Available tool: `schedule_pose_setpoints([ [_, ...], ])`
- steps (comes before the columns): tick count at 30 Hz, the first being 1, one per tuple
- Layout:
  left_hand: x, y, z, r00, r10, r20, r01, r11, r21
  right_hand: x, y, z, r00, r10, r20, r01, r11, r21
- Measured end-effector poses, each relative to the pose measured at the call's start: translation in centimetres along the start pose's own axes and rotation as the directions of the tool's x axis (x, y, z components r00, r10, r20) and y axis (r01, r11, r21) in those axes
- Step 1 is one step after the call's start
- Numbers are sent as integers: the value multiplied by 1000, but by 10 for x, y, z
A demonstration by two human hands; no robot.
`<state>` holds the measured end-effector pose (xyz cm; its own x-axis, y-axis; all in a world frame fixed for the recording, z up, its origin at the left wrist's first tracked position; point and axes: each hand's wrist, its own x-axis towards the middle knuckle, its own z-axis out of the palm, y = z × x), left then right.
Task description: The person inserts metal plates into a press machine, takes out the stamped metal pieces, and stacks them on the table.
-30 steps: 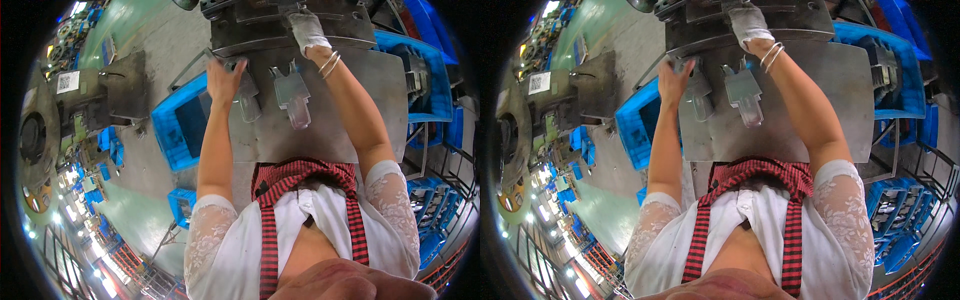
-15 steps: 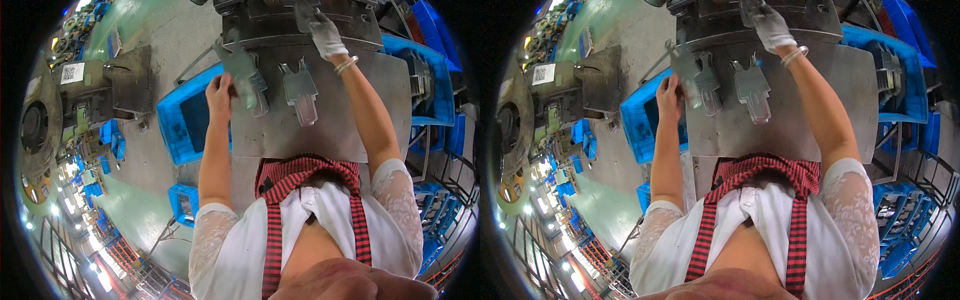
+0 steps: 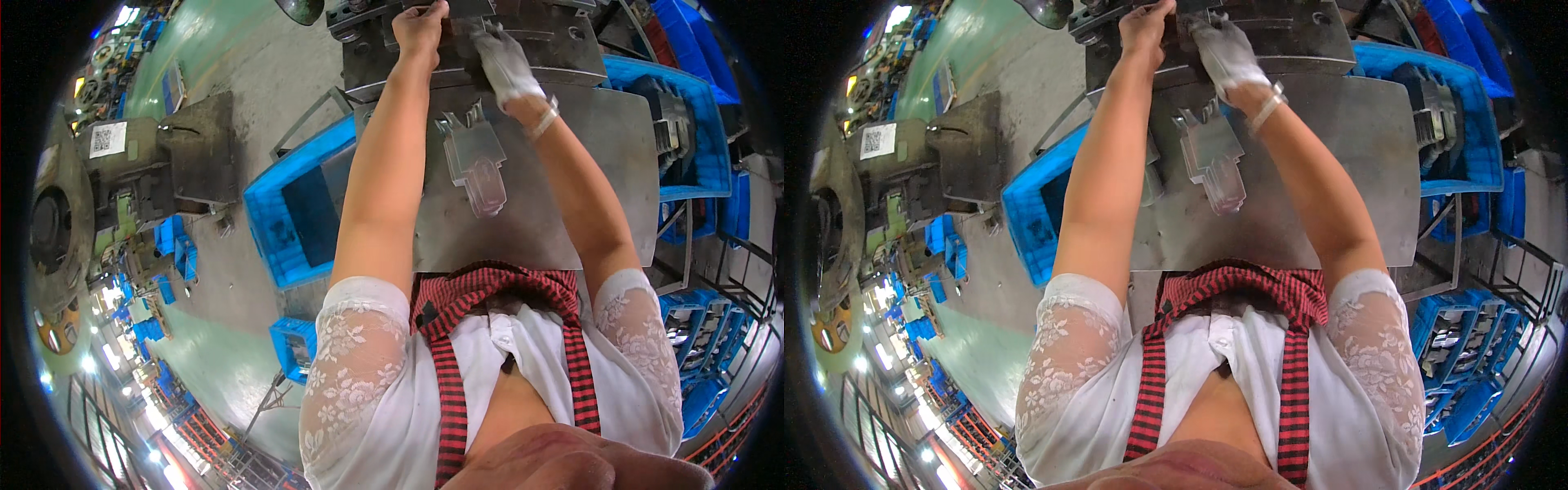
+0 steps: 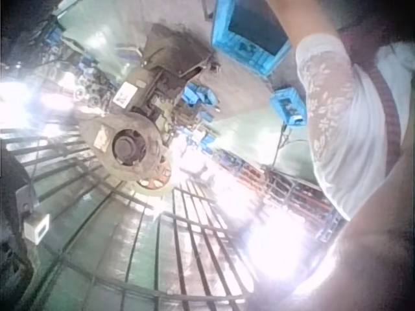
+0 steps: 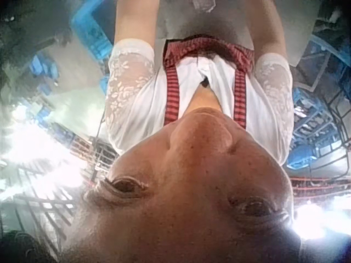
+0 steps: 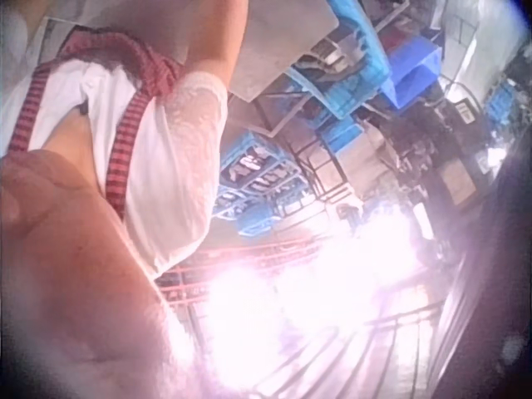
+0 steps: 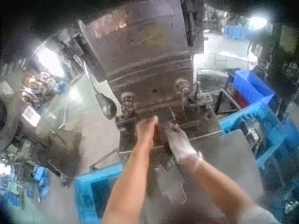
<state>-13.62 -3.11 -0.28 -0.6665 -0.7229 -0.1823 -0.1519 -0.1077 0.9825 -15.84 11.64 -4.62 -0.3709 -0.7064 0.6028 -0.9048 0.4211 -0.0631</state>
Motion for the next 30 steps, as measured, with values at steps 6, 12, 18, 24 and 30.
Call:
schedule_pose_setpoints([
  [6, -22, -18, -64, 946, 307, 104, -300, 707, 640, 17, 12, 36, 983, 177, 56, -176, 984, -25],
  [12, -122, -97, -183, 998, -56, 25, 1, 422, 907, 32, -3, 46, 934, 343, 97, -339, 939, -48],
  [18, -120, -74, -201, 999, -3, -49, 30, 828, 560, 25, 23, 40, 988, 100, 117, -100, 995, -7],
  [24, -121, -14, -120, 993, -63, 95, 74, 991, -115, -80, -54, -13, 791, 418, 448, -443, -115, 889],
  [30, -54, -8, -29, 962, -6, 274, 60, 980, -188, -93, -58, -86, 707, 348, 616, -416, 908, -36],
])
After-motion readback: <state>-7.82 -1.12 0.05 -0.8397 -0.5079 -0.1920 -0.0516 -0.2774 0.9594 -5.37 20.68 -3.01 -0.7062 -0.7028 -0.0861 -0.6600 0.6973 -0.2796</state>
